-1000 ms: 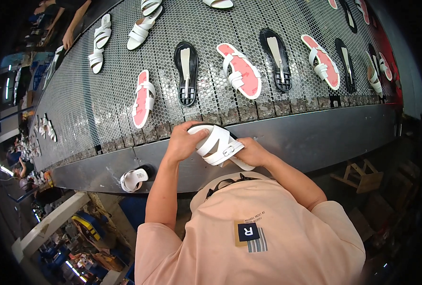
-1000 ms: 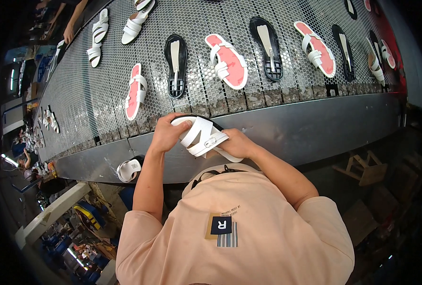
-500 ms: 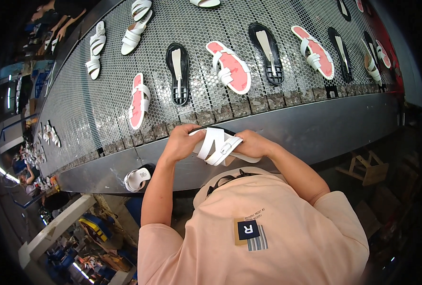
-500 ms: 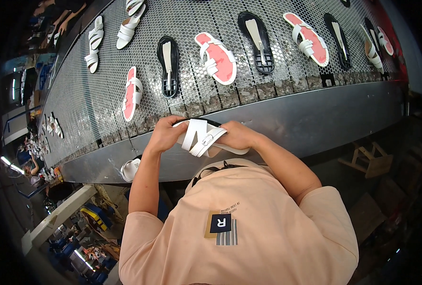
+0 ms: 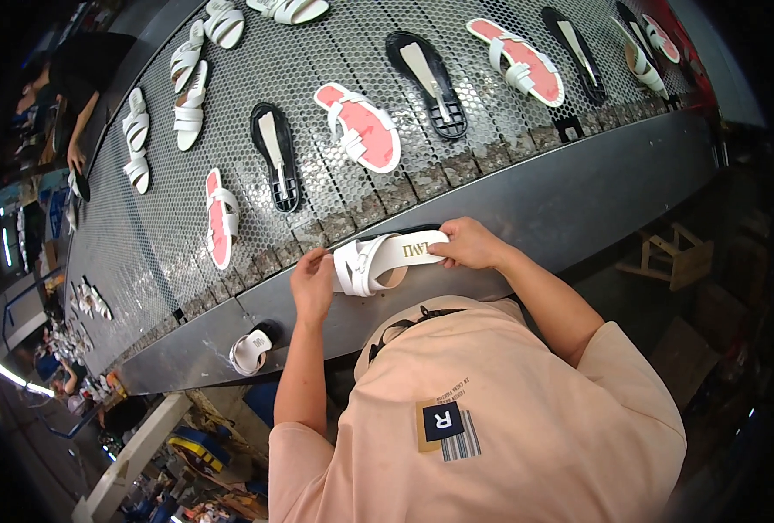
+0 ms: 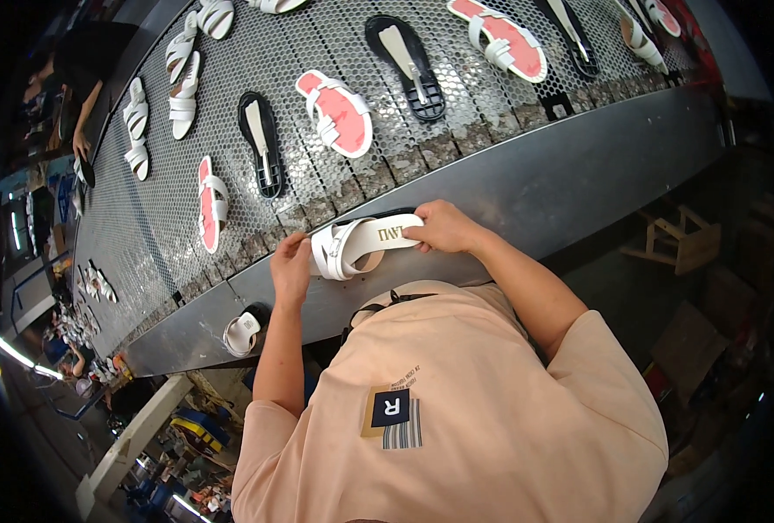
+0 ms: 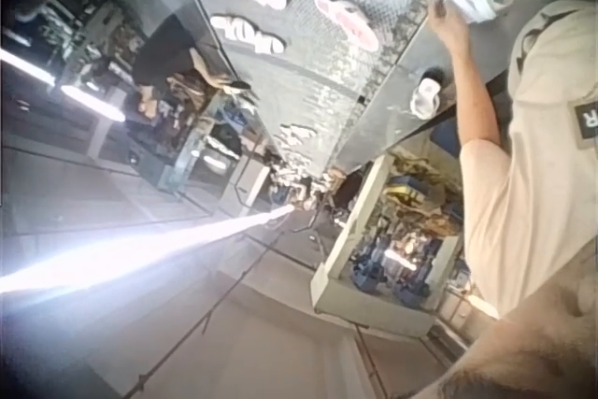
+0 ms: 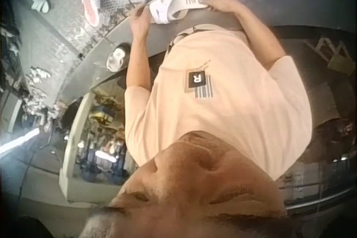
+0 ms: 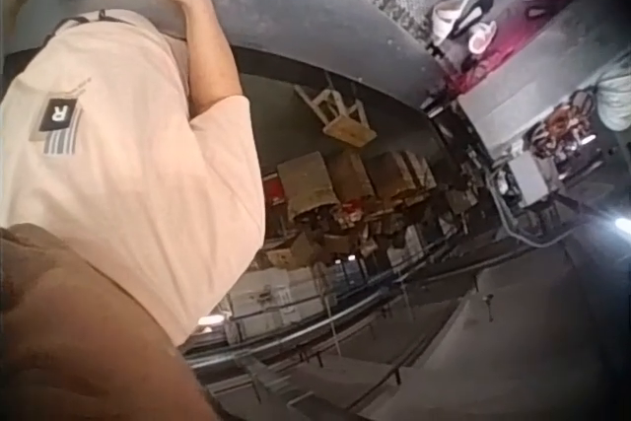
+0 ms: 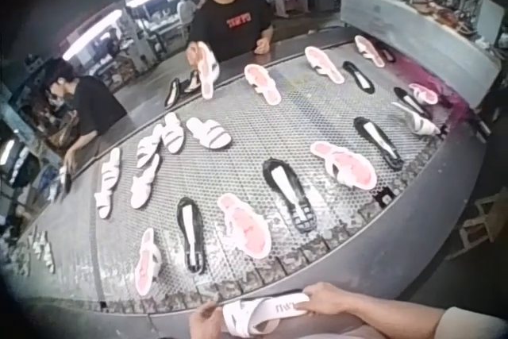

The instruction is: Inspect and pick up sandals and soles from a conveyor belt in a shoe manufacturing facility.

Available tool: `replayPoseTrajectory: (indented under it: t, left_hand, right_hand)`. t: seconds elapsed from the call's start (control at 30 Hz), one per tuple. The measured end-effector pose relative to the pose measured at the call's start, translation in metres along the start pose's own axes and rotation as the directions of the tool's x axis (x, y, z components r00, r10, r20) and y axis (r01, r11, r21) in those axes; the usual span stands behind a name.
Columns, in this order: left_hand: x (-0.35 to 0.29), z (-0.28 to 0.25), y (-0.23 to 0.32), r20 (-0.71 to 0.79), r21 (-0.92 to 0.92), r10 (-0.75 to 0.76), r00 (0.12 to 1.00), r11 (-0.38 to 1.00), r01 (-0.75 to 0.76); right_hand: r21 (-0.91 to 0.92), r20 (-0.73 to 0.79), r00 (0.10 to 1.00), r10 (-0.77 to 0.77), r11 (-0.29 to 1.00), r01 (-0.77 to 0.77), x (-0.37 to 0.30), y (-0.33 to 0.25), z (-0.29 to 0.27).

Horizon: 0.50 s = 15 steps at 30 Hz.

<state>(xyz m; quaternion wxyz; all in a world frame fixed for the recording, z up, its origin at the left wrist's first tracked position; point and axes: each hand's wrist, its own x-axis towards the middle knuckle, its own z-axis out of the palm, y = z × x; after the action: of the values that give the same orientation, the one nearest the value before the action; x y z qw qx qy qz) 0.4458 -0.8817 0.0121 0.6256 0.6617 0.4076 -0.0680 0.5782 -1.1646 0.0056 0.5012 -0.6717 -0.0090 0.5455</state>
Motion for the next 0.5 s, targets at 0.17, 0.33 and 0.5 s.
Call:
replayPoseTrajectory:
  t: [0.17,0.33,0.5]
  left_hand:
    - [-0.034,0.049,0.057,0.351,0.632,0.656,0.668,0.361,-0.686]
    - [-0.025,0.127,0.072,0.739,0.533,0.425,0.523,0.105,-0.839]
    - [-0.016,0.13,0.059,0.729,0.508,0.416,0.544,0.205,-0.837]
  right_hand:
    - [-0.056,-0.014,1.0,-0.016,0.998,0.015,-0.001,0.005,-0.007]
    - [-0.078,-0.02,0.998,-0.057,0.995,0.055,0.001,0.013,-0.009]
    - [-0.623,-0.138,0.872,-0.47,0.726,0.292,-0.034,0.002,-0.018]
